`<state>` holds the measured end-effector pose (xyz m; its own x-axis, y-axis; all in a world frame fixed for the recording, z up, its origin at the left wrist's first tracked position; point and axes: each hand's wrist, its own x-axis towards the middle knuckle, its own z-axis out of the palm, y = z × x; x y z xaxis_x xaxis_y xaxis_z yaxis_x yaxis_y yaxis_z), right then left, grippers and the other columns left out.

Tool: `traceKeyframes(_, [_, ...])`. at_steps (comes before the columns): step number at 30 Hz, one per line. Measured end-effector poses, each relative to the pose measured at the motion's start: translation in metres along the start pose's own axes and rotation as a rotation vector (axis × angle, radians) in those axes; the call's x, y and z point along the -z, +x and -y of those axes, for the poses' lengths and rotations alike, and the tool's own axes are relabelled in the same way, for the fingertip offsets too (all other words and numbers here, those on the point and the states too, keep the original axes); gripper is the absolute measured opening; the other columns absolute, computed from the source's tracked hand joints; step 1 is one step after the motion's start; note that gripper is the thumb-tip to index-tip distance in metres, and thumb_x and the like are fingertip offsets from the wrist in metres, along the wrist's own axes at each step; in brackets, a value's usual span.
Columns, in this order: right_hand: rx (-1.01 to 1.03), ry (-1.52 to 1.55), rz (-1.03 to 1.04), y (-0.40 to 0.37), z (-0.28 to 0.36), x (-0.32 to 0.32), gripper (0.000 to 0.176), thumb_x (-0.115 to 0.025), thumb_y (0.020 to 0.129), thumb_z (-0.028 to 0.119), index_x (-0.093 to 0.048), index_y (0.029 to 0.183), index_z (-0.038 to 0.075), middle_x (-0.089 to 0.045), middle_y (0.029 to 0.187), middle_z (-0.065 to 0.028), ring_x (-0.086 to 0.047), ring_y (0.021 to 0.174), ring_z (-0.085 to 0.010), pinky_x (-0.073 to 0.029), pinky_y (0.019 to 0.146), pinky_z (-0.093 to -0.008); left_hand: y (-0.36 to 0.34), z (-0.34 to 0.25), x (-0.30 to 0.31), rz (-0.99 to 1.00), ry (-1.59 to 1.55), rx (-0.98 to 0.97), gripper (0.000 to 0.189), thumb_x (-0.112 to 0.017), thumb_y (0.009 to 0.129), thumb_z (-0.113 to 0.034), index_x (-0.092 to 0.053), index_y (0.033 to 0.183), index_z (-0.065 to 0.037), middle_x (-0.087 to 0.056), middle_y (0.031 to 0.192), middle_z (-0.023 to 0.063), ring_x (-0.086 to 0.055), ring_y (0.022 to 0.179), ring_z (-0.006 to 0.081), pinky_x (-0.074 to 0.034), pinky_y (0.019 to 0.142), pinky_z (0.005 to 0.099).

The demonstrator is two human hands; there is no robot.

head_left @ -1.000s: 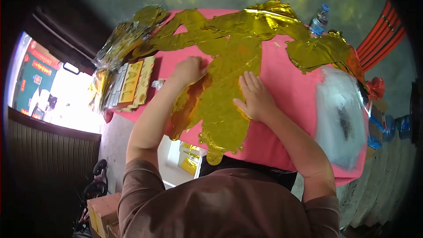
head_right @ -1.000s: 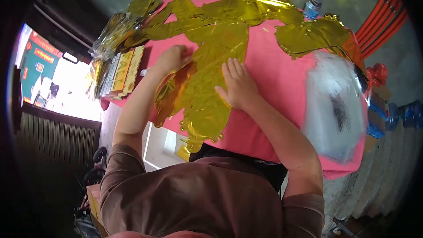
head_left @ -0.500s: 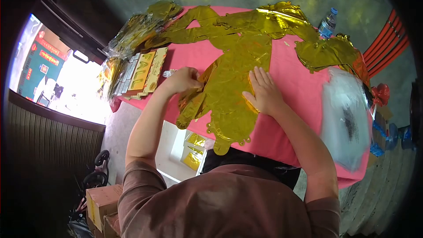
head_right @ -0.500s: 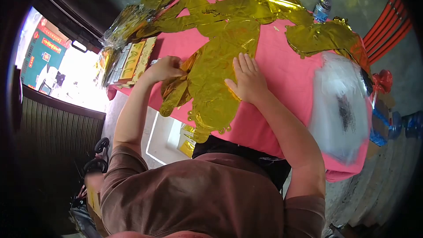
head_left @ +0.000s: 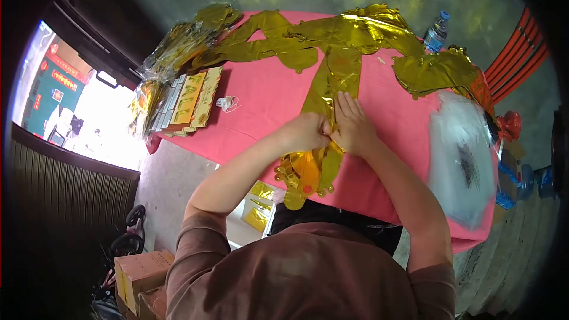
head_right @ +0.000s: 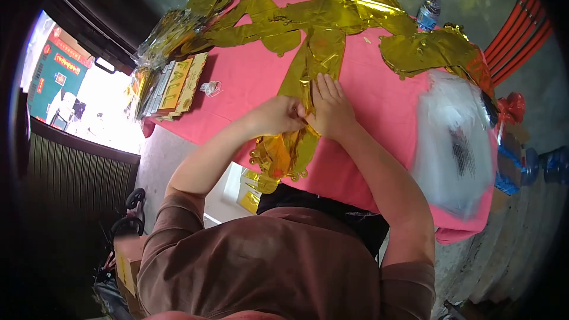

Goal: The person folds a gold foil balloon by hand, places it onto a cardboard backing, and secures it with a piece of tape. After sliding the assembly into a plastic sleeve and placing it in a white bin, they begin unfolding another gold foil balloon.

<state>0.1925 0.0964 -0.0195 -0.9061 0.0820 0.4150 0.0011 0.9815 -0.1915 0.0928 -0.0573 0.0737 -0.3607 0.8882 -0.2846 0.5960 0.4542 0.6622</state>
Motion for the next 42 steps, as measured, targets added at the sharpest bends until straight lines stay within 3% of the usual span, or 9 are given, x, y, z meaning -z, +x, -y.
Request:
traceKeyframes(3, [-0.026,-0.014,0.043,0.002,0.000,-0.002,0.069,-0.060,0.077,0.028,-0.040,0.133,-0.007,-0.035,0.141,-0.0264,-0.031,0.134,-0.0369,-0.022,0.112,-0.0455,0.005,0.013,-0.007,0.026,-0.047,-0.132,0.021,-0.067,0.081,-0.008,-0.058,0.098,0.000,-0.063,0.081,0.0053,-0.057,0.063,0.0131,-0.046,0.058,0.0245])
traceKeyframes(6, [0.002,-0.067,-0.006,0.000,-0.003,-0.009,0.070,-0.061,0.077,0.025,-0.038,0.135,-0.005,-0.034,0.142,-0.0256,-0.030,0.134,-0.0362,-0.021,0.112,-0.0449,-0.010,0.006,0.028,0.273,-0.404,0.095,0.022,-0.065,0.083,-0.008,-0.059,0.103,-0.001,-0.062,0.079,0.0056,-0.059,0.066,0.0151,-0.049,0.063,0.0260])
traceKeyframes(9, [-0.042,-0.032,0.123,0.003,0.003,0.005,0.067,-0.057,0.081,0.022,-0.033,0.138,-0.005,-0.030,0.144,-0.0261,-0.027,0.136,-0.0376,-0.020,0.112,-0.0456,0.005,0.063,0.035,-0.123,-0.538,-0.084,0.023,-0.060,0.087,-0.009,-0.059,0.109,-0.001,-0.062,0.081,0.0090,-0.061,0.078,0.0180,-0.051,0.071,0.0284])
traceKeyframes(11, [-0.031,-0.016,0.109,0.001,0.004,0.005,0.066,-0.057,0.081,0.020,-0.033,0.138,-0.005,-0.030,0.144,-0.0263,-0.028,0.135,-0.0378,-0.020,0.112,-0.0455,0.016,0.097,0.029,-0.619,0.086,-0.288,0.021,-0.057,0.088,-0.011,-0.062,0.104,0.001,-0.066,0.092,0.0152,-0.062,0.084,0.0299,-0.050,0.078,0.0401])
traceKeyframes(15, [-0.035,-0.007,0.107,0.002,0.004,0.006,0.065,-0.054,0.082,0.017,-0.032,0.138,-0.005,-0.030,0.144,-0.0264,-0.027,0.135,-0.0380,-0.020,0.112,-0.0455,0.013,0.092,0.005,-0.475,0.313,-0.527,0.047,-0.055,0.090,-0.021,-0.045,0.132,-0.002,-0.045,0.137,0.0198,-0.039,0.130,0.0340,-0.031,0.107,0.0440])
traceKeyframes(16, [-0.033,-0.007,0.111,0.002,0.004,0.007,0.065,-0.054,0.082,0.017,-0.032,0.138,-0.005,-0.030,0.144,-0.0264,-0.027,0.135,-0.0380,-0.020,0.112,-0.0455,0.012,0.092,0.006,-0.251,0.348,-0.402,0.057,-0.047,0.095,-0.029,-0.028,0.144,-0.007,-0.024,0.150,0.0173,-0.015,0.141,0.0335,-0.015,0.114,0.0453])
traceKeyframes(25, [-0.041,-0.048,0.166,0.003,0.004,0.009,0.063,-0.050,0.085,0.018,-0.029,0.140,-0.004,-0.028,0.145,-0.0251,-0.025,0.137,-0.0367,-0.019,0.113,-0.0447,0.018,0.082,0.007,-0.105,0.494,-0.371,0.072,-0.041,0.090,-0.058,-0.026,0.146,-0.015,-0.018,0.153,0.0139,-0.011,0.142,0.0335,-0.010,0.113,0.0532])
traceKeyframes(33, [-0.114,0.160,0.215,0.007,0.002,0.017,0.061,-0.029,0.098,0.039,-0.024,0.142,-0.003,-0.028,0.147,-0.0217,-0.022,0.138,-0.0349,-0.014,0.114,-0.0440,0.012,0.081,0.005,-0.145,0.543,-0.376,0.081,-0.047,0.085,-0.062,-0.026,0.146,-0.014,-0.019,0.152,0.0152,-0.013,0.142,0.0334,-0.012,0.113,0.0527])
traceKeyframes(42, [-0.097,0.088,0.196,0.004,0.000,0.008,0.068,-0.033,0.095,0.052,-0.029,0.142,0.002,-0.025,0.148,-0.0222,-0.019,0.139,-0.0353,-0.014,0.113,-0.0461,0.036,0.092,0.008,-0.261,0.417,-0.362,0.081,-0.048,0.086,-0.059,-0.028,0.144,-0.007,-0.024,0.150,0.0166,-0.019,0.140,0.0343,-0.016,0.112,0.0518])
